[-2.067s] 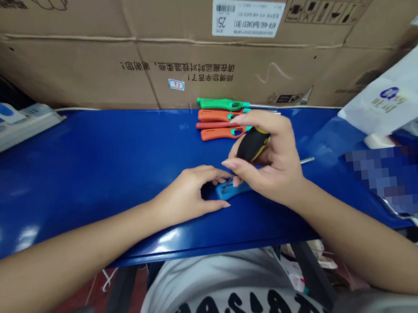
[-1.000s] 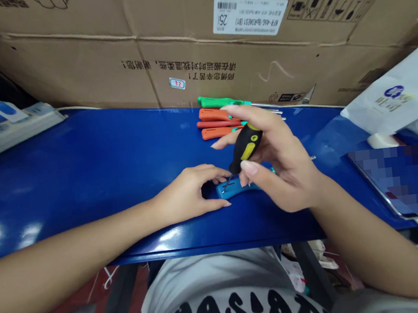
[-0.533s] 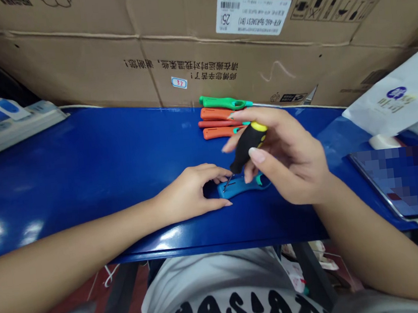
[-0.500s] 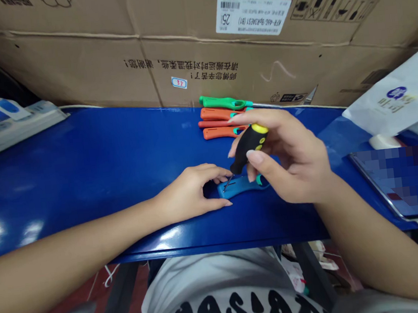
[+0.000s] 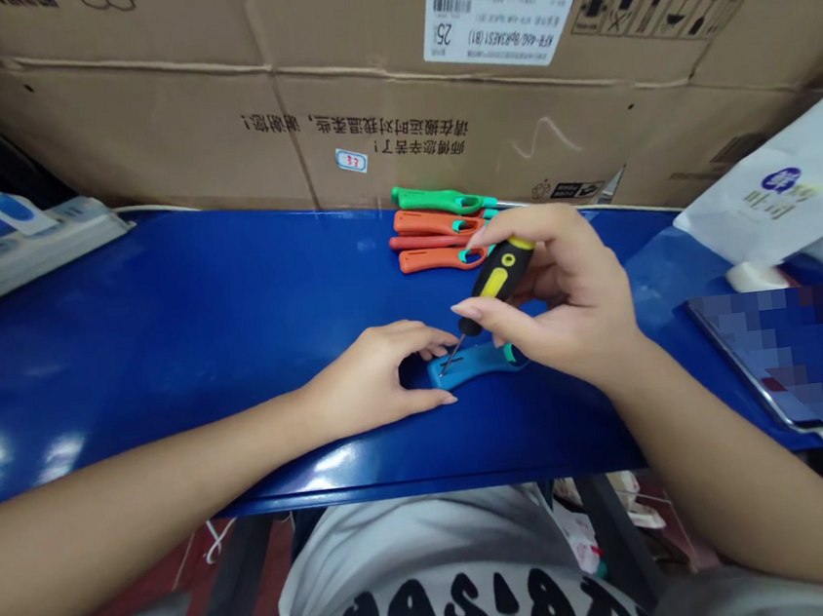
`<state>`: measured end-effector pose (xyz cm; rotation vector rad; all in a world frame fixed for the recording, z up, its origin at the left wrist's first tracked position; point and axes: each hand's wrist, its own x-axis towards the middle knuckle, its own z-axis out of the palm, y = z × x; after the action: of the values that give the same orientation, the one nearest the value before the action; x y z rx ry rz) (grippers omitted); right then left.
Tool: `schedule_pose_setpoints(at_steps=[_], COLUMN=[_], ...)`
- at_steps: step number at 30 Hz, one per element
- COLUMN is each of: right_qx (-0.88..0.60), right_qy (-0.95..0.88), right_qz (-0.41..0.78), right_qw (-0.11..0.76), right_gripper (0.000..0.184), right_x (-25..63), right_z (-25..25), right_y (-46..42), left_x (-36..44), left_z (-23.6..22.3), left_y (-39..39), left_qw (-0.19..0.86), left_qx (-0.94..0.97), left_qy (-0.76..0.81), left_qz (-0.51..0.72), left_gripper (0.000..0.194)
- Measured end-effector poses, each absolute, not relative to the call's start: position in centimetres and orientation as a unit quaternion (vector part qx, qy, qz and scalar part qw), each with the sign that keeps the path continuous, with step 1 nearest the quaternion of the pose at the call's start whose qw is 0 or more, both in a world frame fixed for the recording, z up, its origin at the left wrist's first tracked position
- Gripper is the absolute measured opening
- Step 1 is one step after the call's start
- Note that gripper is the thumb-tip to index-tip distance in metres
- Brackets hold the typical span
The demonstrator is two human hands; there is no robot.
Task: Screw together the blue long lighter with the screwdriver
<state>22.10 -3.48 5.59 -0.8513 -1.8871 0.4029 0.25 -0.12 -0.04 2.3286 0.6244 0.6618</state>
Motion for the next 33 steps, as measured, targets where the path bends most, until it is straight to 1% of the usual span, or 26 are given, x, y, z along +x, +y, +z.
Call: schedule_pose_setpoints(at_steps=[1, 2, 5, 6, 7, 8, 10, 11, 12, 13, 15, 16, 17, 18, 20, 21, 22, 25, 26, 27, 29, 30, 31, 32, 33], right_qx=[-0.351, -0.348, -0.327, -0.323, -0.322, -0.326, -0.340, -0.347, -0.353, -0.356, -0.355, -0.353, -0.354, -0.360, -0.372, -0.373, -0.369, -0.339, -0.331, -0.328, -0.336, -0.342, -0.349, -0.354, -0.356], right_qy=[-0.774, -0.773, -0.775, -0.776, -0.782, -0.790, -0.801, -0.802, -0.803, -0.804, -0.799, -0.796, -0.797, -0.799, -0.801, -0.802, -0.805, -0.821, -0.825, -0.831, -0.838, -0.836, -0.833, -0.832, -0.833], right_qz=[0.148, 0.157, 0.281, 0.304, 0.294, 0.253, 0.137, 0.098, 0.091, 0.118, 0.212, 0.239, 0.237, 0.206, 0.105, 0.076, 0.079, 0.199, 0.219, 0.206, 0.105, 0.056, 0.033, 0.045, 0.085], right_qw=[0.505, 0.506, 0.461, 0.448, 0.445, 0.452, 0.473, 0.476, 0.472, 0.462, 0.436, 0.429, 0.429, 0.435, 0.457, 0.460, 0.457, 0.414, 0.402, 0.399, 0.417, 0.426, 0.428, 0.425, 0.416], right_gripper=[0.039, 0.037, 0.037, 0.038, 0.039, 0.039, 0.039, 0.040, 0.041, 0.041, 0.044, 0.044, 0.042, 0.038, 0.027, 0.024, 0.024, 0.037, 0.039, 0.037, 0.028, 0.027, 0.028, 0.032, 0.038], right_x=[22.1, 22.1, 22.5, 22.7, 22.9, 23.0, 23.2, 23.3, 23.4, 23.5, 23.7, 23.7, 23.8, 23.8, 23.8, 23.9, 23.9, 24.2, 24.2, 24.2, 24.1, 23.9, 23.8, 23.7, 23.6], right_z=[5.6, 5.6, 6.0, 6.1, 6.2, 6.3, 6.2, 6.1, 6.0, 6.0, 6.1, 6.2, 6.3, 6.3, 6.5, 6.6, 6.7, 7.0, 7.1, 7.1, 7.1, 7.1, 7.0, 6.9, 6.8], right_y=[-3.4, -3.3, -3.3, -3.3, -3.3, -3.2, -3.0, -2.9, -2.8, -2.7, -2.7, -2.6, -2.6, -2.6, -2.6, -2.6, -2.6, -2.9, -2.9, -3.0, -3.1, -3.2, -3.2, -3.3, -3.3], left_x=[0.2, 0.2, 0.2, 0.1, 0.1, 0.1, 0.1, 0.1, 0.1, 0.1, 0.2, 0.2, 0.2, 0.2, 0.2, 0.2, 0.2, 0.2, 0.2, 0.2, 0.1, 0.1, 0.1, 0.1, 0.2], left_z=[-0.1, -0.1, -0.1, -0.1, -0.1, -0.1, -0.1, -0.1, -0.1, -0.1, 0.0, 0.0, 0.0, 0.0, 0.1, 0.1, 0.1, 0.0, 0.0, -0.1, -0.1, -0.1, -0.1, -0.1, -0.1], left_y=[-0.1, -0.1, -0.1, -0.1, -0.1, -0.1, -0.1, -0.1, -0.2, -0.2, -0.2, -0.2, -0.2, -0.2, -0.2, -0.2, -0.2, -0.2, -0.2, -0.2, -0.2, -0.2, -0.2, -0.1, -0.1], left_qw=[0.316, 0.318, 0.322, 0.321, 0.320, 0.319, 0.319, 0.320, 0.321, 0.322, 0.324, 0.325, 0.324, 0.324, 0.324, 0.324, 0.324, 0.320, 0.319, 0.317, 0.317, 0.317, 0.317, 0.317, 0.316], left_qx=[0.884, 0.883, 0.882, 0.882, 0.883, 0.883, 0.884, 0.884, 0.883, 0.883, 0.882, 0.882, 0.882, 0.882, 0.881, 0.881, 0.881, 0.883, 0.884, 0.884, 0.883, 0.883, 0.883, 0.883, 0.884], left_qy=[0.237, 0.237, 0.236, 0.236, 0.236, 0.234, 0.232, 0.232, 0.232, 0.233, 0.235, 0.234, 0.234, 0.234, 0.235, 0.236, 0.236, 0.236, 0.235, 0.234, 0.231, 0.229, 0.230, 0.230, 0.231], left_qz=[0.251, 0.250, 0.251, 0.250, 0.251, 0.251, 0.251, 0.251, 0.250, 0.250, 0.250, 0.250, 0.250, 0.249, 0.250, 0.251, 0.251, 0.250, 0.250, 0.252, 0.257, 0.259, 0.259, 0.258, 0.255], left_gripper=[0.043, 0.045, 0.046, 0.046, 0.046, 0.047, 0.049, 0.050, 0.050, 0.049, 0.048, 0.048, 0.049, 0.049, 0.050, 0.050, 0.050, 0.050, 0.049, 0.049, 0.050, 0.050, 0.050, 0.050, 0.050])
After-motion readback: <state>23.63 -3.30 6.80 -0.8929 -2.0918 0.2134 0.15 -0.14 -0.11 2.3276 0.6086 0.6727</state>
